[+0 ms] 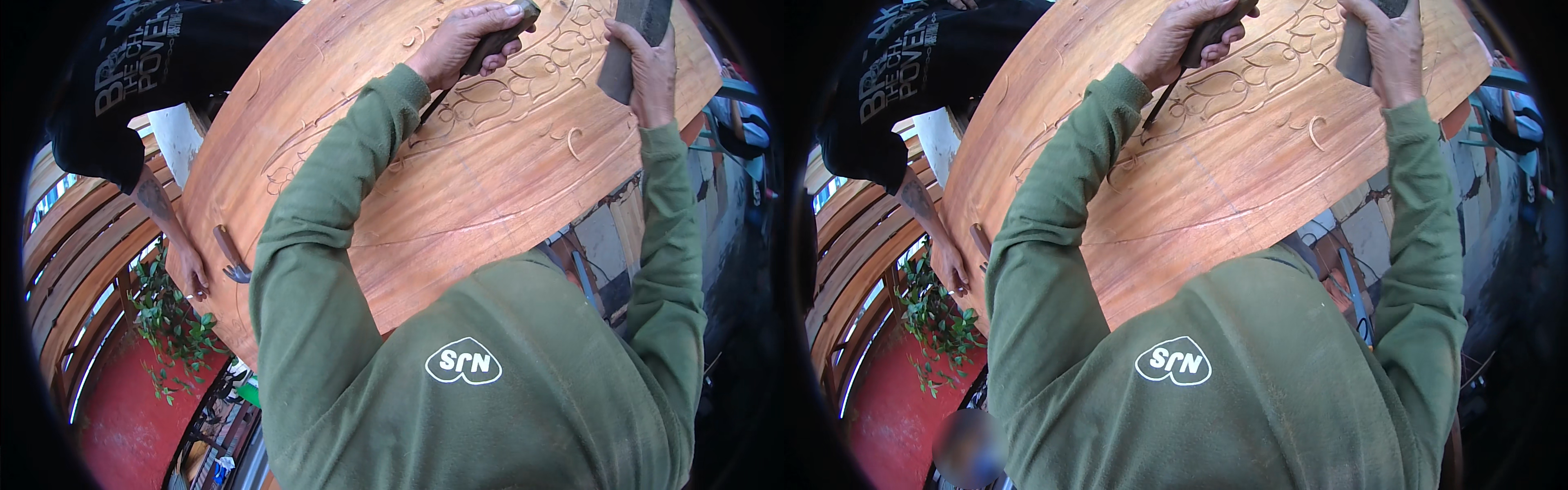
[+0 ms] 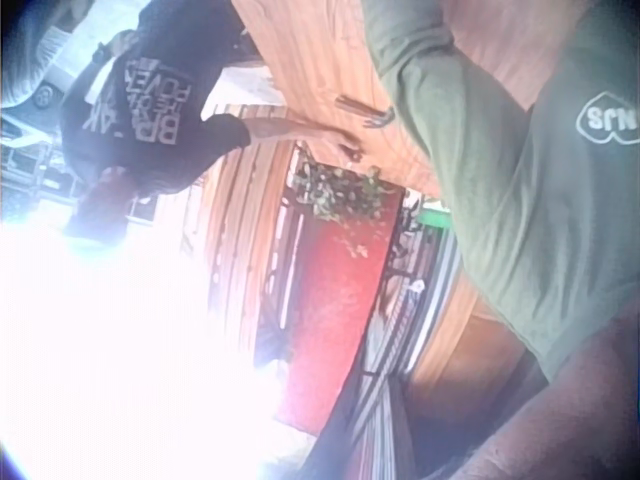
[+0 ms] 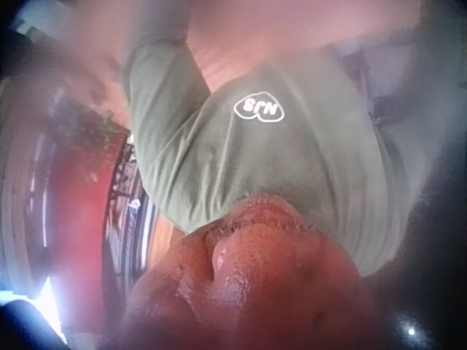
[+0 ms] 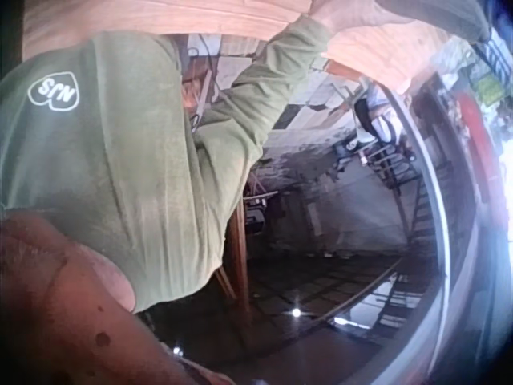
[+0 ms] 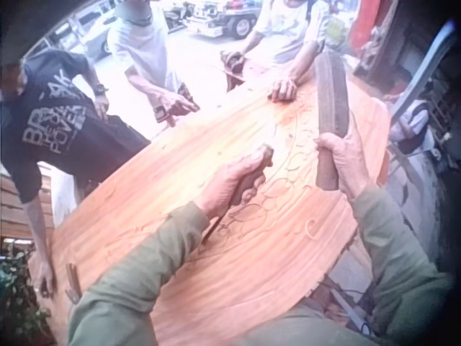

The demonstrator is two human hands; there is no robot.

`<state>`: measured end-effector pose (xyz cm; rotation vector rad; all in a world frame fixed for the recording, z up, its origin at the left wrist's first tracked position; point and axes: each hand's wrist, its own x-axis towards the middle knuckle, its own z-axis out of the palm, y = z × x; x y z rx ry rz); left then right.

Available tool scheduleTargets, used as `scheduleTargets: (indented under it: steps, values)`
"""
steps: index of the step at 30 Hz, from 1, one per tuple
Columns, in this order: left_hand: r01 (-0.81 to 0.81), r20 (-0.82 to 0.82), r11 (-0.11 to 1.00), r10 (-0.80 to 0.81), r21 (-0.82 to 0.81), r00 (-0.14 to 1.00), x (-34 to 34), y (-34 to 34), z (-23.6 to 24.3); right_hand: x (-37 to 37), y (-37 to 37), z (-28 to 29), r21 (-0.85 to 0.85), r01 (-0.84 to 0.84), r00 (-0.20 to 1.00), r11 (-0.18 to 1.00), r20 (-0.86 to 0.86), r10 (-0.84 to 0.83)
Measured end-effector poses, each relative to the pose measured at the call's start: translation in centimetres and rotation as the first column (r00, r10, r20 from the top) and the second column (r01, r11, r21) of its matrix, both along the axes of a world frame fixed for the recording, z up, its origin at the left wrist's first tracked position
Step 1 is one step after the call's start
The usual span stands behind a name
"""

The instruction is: The person carves a decorative pattern into a wooden board using a chisel and a wooden mallet.

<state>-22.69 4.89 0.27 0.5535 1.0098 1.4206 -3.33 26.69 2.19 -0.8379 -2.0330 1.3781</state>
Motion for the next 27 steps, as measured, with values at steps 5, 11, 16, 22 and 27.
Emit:
scheduleTargets:
  steps: [5, 11, 16, 22, 27]
  values:
    - [-0.089, 0.083, 0.994, 0.083, 0.063, 0.993, -0.9, -0.1, -1.6, 0.3, -2.6, -1.3, 0.154, -0.391, 0.889, 0.907, 0.318, 0.329]
    - [-0.117, 0.015, 0.993, 0.117, -0.006, 0.993, -0.9, -0.6, -1.2, -3.5, -3.3, 3.7, -0.055, -0.002, 0.987, 0.998, -0.16, -0.007]
    - [-0.194, 0.035, 0.981, 0.194, -0.003, 0.98, -1.1, -1.3, -1.1, -2.7, -3.3, 2.3, 0.418, -0.5, 0.861, 0.758, 0.328, 0.388]
    - [-0.261, 0.034, 0.965, 0.26, 0.027, 0.965, -0.8, -1.5, 0.1, -6.3, -2.2, 5.4, 0.079, -0.148, 0.958, 0.986, -0.237, 0.163]
    - [-0.335, -0.035, 0.942, 0.336, 0.034, 0.941, -1.5, -2.8, 0.0, -6.8, -2.9, 4.3, 0.237, -0.569, 0.744, 0.788, 0.557, 0.369]
